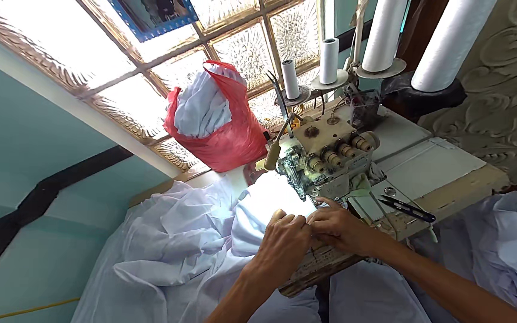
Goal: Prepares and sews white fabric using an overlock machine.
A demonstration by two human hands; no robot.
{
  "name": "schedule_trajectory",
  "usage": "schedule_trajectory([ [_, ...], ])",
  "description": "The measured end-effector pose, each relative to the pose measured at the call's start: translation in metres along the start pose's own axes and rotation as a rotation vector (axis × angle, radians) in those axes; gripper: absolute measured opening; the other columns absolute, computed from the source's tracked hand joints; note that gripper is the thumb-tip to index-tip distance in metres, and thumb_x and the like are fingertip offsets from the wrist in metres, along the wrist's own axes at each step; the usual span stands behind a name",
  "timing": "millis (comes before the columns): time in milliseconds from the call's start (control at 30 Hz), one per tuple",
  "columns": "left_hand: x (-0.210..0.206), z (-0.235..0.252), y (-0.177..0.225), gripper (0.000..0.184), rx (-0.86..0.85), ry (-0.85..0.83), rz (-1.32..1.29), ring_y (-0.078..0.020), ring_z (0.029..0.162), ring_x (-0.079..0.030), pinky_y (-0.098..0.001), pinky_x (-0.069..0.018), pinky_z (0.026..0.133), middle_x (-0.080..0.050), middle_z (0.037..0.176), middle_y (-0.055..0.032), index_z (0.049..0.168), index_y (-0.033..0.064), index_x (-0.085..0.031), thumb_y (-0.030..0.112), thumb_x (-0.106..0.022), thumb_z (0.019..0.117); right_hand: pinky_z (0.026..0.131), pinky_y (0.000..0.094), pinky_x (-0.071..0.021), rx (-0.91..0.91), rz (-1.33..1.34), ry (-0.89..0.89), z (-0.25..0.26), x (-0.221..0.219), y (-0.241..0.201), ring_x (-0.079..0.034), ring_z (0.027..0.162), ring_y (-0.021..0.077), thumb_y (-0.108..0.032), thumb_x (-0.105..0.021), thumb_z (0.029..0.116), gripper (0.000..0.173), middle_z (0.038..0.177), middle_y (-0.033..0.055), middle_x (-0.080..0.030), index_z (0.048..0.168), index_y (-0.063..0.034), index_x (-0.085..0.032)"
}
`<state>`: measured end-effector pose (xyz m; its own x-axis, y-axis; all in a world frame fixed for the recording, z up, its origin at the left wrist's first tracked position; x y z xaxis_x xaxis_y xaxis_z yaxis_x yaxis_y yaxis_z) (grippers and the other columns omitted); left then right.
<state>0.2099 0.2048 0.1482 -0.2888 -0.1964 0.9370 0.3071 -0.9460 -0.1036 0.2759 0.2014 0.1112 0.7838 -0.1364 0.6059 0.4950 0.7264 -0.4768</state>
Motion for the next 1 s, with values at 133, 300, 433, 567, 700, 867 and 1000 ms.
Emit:
schedule_trajectory([
  [133, -0.006, 0.004, -0.004, 0.02, 0.021, -0.052, -0.009, -0.0279, 0.069, -0.067, -0.0431, -0.0506, 0.07, -0.065, 0.07, -0.0095, 0.076, 0.0039, -0.071, 0.021, -0.076, 0.0857, 0.114, 0.0569, -0.0361, -0.009, -0.009, 0.046, 0.0, 0.004, 0.007, -0.072, 0.1, 0.0238, -0.011, -0.057, 0.0992, 0.019, 0.095, 0.01, -0.074, 0.096, -0.0036, -0.074],
  [300, -0.002, -0.004, -0.052, 0.052, 0.1, -0.321, 0.037, -0.0393, 0.089, -0.07, -0.0628, -0.0472, 0.09, -0.069, 0.079, -0.0158, 0.072, 0.0006, -0.068, 0.05, -0.07, 0.0888, 0.114, 0.0567, -0.0375, -0.034, -0.018, 0.05, 0.002, 0.005, 0.014, -0.072, 0.104, 0.0251, -0.01, -0.057, 0.0989, 0.02, 0.096, 0.0095, -0.075, 0.096, -0.0053, -0.075],
  [433, 0.046, -0.027, -0.127, 0.058, 0.113, -0.283, 0.225, -0.0468, 0.104, -0.065, -0.0773, -0.0261, 0.109, -0.069, 0.079, -0.0159, 0.067, 0.0036, -0.068, 0.059, -0.068, 0.0843, 0.112, 0.0553, -0.0409, -0.071, -0.026, 0.041, 0.003, 0.006, 0.014, -0.073, 0.1, 0.0265, -0.01, -0.057, 0.0988, 0.018, 0.097, 0.011, -0.075, 0.097, -0.0032, -0.073],
  [567, 0.101, -0.048, -0.105, 0.033, 0.001, -0.253, 0.098, -0.0345, 0.113, -0.063, -0.0684, -0.035, 0.108, -0.071, 0.096, -0.006, 0.074, 0.0167, -0.073, 0.045, -0.062, 0.086, 0.109, 0.0544, -0.0426, -0.07, -0.051, 0.047, 0.012, 0.004, 0.012, -0.072, 0.089, 0.0251, -0.013, -0.058, 0.0971, 0.018, 0.087, 0.0101, -0.073, 0.095, -0.0042, -0.073],
  [700, 0.131, -0.061, -0.069, 0.025, -0.066, -0.214, -0.191, -0.006, 0.1, -0.061, -0.037, -0.0382, 0.109, -0.065, 0.087, 0.0077, 0.086, 0.02, -0.07, 0.031, -0.05, 0.0968, 0.104, 0.0455, -0.0451, -0.02, -0.03, 0.079, 0.022, 0.002, 0.003, -0.065, 0.076, 0.0203, -0.019, -0.056, 0.0994, 0.022, 0.076, 0.0088, -0.063, 0.089, -0.0036, -0.066],
  [867, 0.15, -0.056, -0.072, 0.027, 0.02, -0.03, -0.03, -0.0098, 0.084, -0.062, -0.038, -0.0425, 0.097, -0.066, 0.078, 0.0044, 0.085, 0.0122, -0.071, 0.023, -0.051, 0.0983, 0.077, 0.0298, -0.0501, -0.126, 0.066, 0.078, 0.02, 0.003, 0.011, -0.063, 0.082, 0.019, -0.017, -0.056, 0.0982, 0.022, 0.083, 0.012, -0.066, 0.089, 0.0003, -0.066],
  [1000, 0.143, -0.042, -0.063, 0.026, 0.044, 0.055, 0.187, -0.0241, 0.073, -0.056, -0.0462, -0.039, 0.087, -0.059, 0.07, -0.0055, 0.083, 0.0053, -0.068, 0.013, -0.046, 0.0952, 0.08, 0.036, -0.0545, -0.148, 0.071, -0.009, 0.024, 0.004, 0.005, -0.065, 0.082, 0.0231, -0.011, -0.054, 0.1008, 0.026, 0.09, 0.014, -0.068, 0.12, 0.0026, -0.066],
])
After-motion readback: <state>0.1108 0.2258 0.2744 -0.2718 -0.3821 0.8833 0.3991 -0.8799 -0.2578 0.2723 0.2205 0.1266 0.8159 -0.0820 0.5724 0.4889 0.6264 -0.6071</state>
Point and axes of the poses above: each hand's wrist, its own z-axis towards the middle knuckle, its own x-axis out of the back of the hand, y = z × x, the point moved 10 cm from there along z, towards the middle knuckle
